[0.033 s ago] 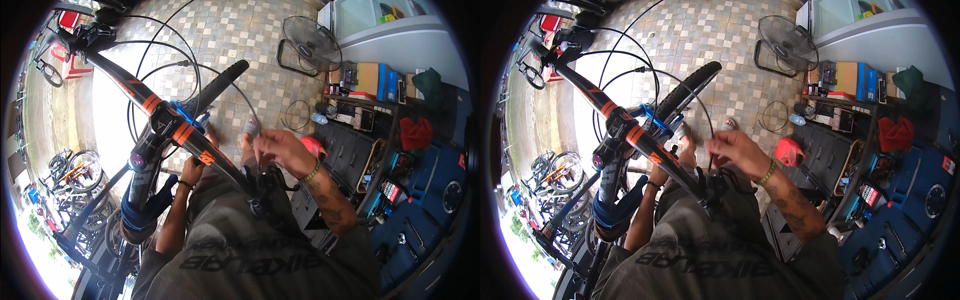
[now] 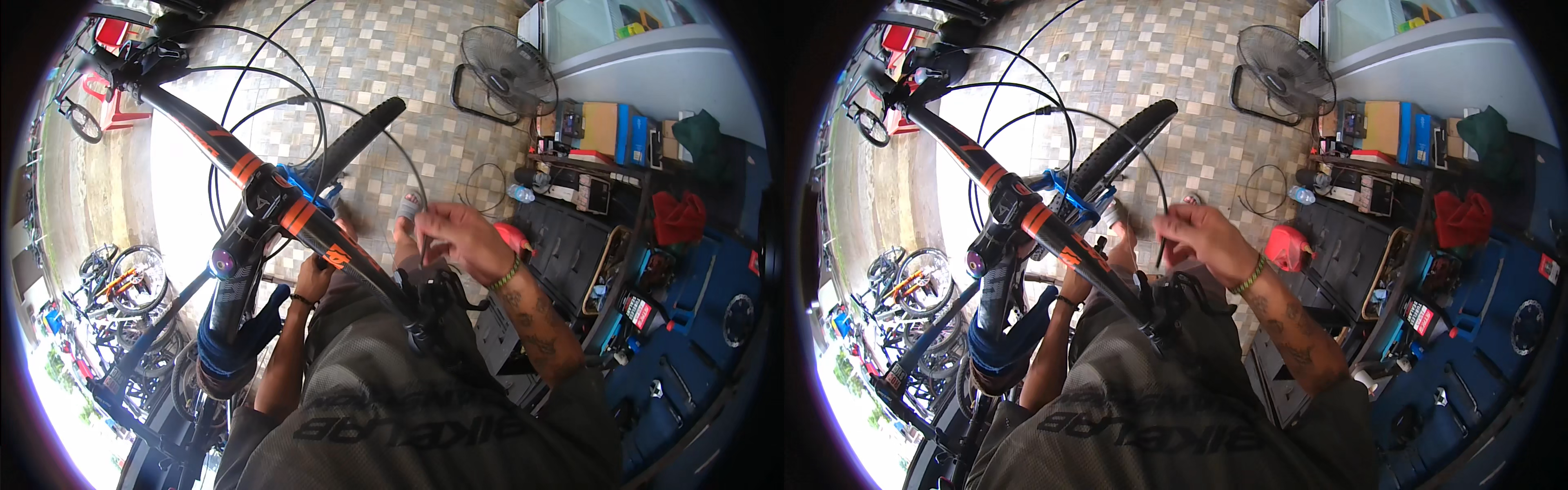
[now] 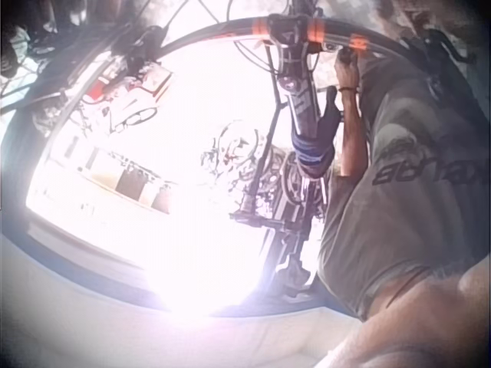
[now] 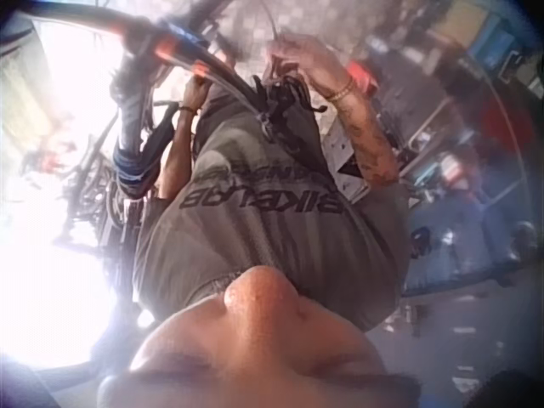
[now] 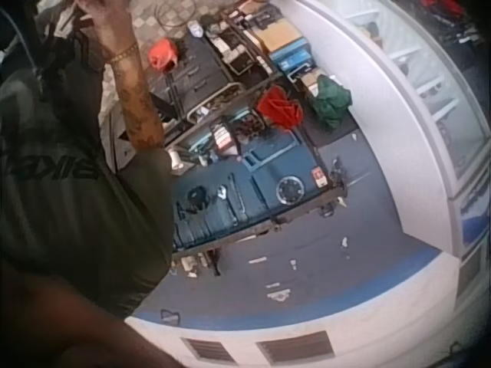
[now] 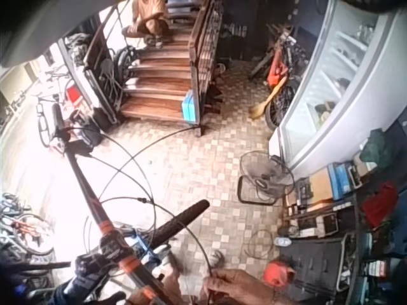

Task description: The person adjusts and routes brake and gear cables on a bicycle handlebar, using an Allen key to tighten bolts and a cable cutter to trim excess cable. They repeatedly test the shifter and brake lever, wipe the handlebar with a cloth, and secure the cable housing with zip ties.

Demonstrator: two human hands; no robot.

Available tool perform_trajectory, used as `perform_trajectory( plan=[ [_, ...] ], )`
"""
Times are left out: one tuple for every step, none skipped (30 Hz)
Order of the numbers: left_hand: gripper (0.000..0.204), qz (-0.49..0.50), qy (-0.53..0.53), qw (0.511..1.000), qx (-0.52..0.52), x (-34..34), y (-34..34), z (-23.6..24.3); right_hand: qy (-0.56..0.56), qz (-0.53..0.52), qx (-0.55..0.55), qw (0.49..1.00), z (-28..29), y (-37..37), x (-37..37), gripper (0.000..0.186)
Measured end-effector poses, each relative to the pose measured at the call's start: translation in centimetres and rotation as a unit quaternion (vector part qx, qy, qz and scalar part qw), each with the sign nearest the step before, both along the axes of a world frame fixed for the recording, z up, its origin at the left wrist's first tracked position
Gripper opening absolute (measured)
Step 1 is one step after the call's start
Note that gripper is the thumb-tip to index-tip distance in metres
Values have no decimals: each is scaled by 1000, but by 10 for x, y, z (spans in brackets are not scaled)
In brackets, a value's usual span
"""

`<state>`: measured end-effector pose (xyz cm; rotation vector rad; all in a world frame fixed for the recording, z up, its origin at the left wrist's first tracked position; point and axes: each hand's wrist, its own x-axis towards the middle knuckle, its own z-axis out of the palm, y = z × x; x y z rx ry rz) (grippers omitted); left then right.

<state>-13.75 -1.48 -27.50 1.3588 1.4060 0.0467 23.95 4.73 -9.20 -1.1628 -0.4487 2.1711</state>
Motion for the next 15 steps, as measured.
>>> perform_trajectory(
  plan=[
    [30, 9, 6, 1000, -8, 3, 5, 2, -7, -17, -14, 1000, -6, 11, 1, 30],
    [31, 19, 11, 1000, -17, 6, 9, 4, -14, -34, -28, 999, -9, 20, 2, 30],
    [32, 36, -1, 999, -17, 7, 11, 8, 3, -36, -42, 998, -7, 23, 1, 30],
    [32, 54, -12, 998, -17, 8, 11, 13, 3, -32, -41, 999, -4, 25, 0, 30],
    [33, 71, -24, 997, -17, 9, 12, 18, 2, -28, -41, 999, 0, 25, 0, 29],
    [32, 82, -29, 996, -4, 6, 10, 14, 3, -22, -37, 999, 3, 27, 0, 29],
    [31, 93, -33, 995, 9, 2, 8, 11, -9, -32, -23, 999, 7, 27, 0, 26],
    [31, 103, -38, 994, 22, -1, 5, 8, -20, -43, -8, 999, 12, 23, 1, 24],
    [29, 130, -48, 990, 16, -2, 2, 5, -35, -55, 7, 998, 18, 20, 2, 22],
    [29, 132, -42, 990, 19, 1, 3, 10, -72, -80, 48, 993, 27, 15, 2, 21],
    [29, 135, -36, 990, 23, 2, 3, 16, -109, -106, 89, 984, 39, 9, -1, 20],
    [29, 136, -29, 990, 26, 3, 4, 22, -111, -111, 105, 982, 50, 5, -1, 19],
    [28, 134, -33, 990, 34, 1, 3, 21, -112, -116, 121, 979, 61, 1, -2, 19],
    [27, 137, -22, 990, 26, 1, -1, 20, -114, -120, 136, 977, 73, -2, -2, 19],
    [27, 140, -11, 990, 20, 2, -2, 22, -115, -94, 142, 979, 78, -4, 0, 19]
  ],
)
